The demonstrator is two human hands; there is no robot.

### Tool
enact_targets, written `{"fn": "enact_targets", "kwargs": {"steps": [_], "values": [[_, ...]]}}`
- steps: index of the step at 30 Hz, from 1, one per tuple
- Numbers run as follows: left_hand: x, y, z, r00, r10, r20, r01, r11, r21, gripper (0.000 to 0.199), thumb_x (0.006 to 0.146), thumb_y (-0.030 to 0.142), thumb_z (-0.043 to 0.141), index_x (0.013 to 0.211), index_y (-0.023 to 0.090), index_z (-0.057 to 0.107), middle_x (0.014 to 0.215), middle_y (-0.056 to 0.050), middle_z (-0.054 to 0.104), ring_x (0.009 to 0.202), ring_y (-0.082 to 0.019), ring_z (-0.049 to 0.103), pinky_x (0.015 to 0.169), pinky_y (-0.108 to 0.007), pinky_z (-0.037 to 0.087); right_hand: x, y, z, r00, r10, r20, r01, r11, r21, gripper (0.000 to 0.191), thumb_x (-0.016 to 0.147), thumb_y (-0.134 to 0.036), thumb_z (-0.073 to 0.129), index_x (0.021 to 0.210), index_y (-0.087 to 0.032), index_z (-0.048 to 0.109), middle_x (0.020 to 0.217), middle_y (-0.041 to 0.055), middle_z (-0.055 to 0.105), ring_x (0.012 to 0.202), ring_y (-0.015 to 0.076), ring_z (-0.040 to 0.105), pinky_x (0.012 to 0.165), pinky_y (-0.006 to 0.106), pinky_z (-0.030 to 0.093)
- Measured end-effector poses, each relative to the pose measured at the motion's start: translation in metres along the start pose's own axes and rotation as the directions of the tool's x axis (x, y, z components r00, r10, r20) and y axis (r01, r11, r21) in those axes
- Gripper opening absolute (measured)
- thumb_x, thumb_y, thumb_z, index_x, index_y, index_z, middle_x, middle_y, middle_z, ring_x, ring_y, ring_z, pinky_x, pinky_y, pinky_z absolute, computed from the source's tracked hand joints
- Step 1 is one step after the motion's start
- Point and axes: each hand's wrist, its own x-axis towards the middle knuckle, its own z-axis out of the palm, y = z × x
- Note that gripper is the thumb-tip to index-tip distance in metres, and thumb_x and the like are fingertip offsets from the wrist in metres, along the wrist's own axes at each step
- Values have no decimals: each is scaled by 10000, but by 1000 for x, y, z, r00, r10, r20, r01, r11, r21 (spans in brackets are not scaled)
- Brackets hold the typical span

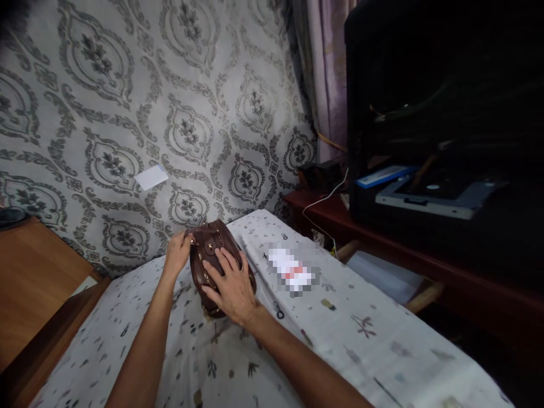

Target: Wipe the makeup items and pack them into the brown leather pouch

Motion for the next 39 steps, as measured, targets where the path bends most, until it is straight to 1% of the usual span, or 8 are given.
{"fn": "enact_targets", "kwargs": {"steps": [4,8,13,18,21,29,34,39], "values": [[3,11,-3,999,49,13,-49,999,3,168,865,200,487,904,176,648,915,-102,679,955,-276,615,892,-404,466,-1,-1,-1,998,13,-55,-14,1000,-2,480,959,-445,507,1370,-198,526,1479,177,456,1398,312,356,1130,579,262],[12,31,0,984,156,83,-155,988,-15,226,828,177,584,1032,193,680,1045,-79,679,1047,-250,589,963,-367,439,0,-1,-1,989,99,-107,-102,995,-21,513,969,-398,477,1380,-91,490,1427,201,508,1374,315,382,1138,553,276],[24,50,12,966,198,166,-205,979,20,126,839,283,658,897,192,723,981,-81,707,996,-250,597,944,-354,421,2,0,-1,988,129,-82,-130,992,-5,451,960,-425,513,1291,-124,577,1352,159,595,1326,313,430,1145,561,245],[28,53,22,980,109,169,-122,990,70,182,894,302,591,846,185,721,812,-81,717,790,-227,625,751,-313,425,2,2,-2,990,118,-79,-115,993,35,426,952,-431,531,1262,-147,600,1336,122,622,1327,318,424,1148,573,223],[30,53,23,986,62,156,-76,994,81,221,907,308,568,819,170,715,770,-85,713,725,-213,617,681,-295,402,2,1,-3,991,119,-62,-116,992,55,404,948,-423,538,1238,-153,613,1317,111,637,1337,317,413,1163,575,199],[28,53,22,986,75,148,-86,994,68,206,895,308,574,821,171,709,785,-69,714,732,-195,602,701,-283,404,1,-1,-1,991,125,-49,-124,992,27,436,946,-419,532,1278,-144,595,1372,149,586,1364,322,386,1158,594,224],[27,53,22,984,84,156,-91,995,40,222,888,311,557,781,172,694,737,-61,688,701,-197,586,684,-283,405,-1,-2,-1,995,101,-26,-101,995,2,474,945,-403,537,1324,-119,563,1468,187,483,1427,310,319,1175,559,230],[27,53,19,981,108,163,-108,994,-7,228,870,320,560,719,185,664,705,-51,665,695,-199,576,681,-284,407,0,-1,-1,996,94,-7,-94,996,11,494,928,-388,567,1333,-106,549,1473,202,471,1450,296,293,1181,542,252]]}}
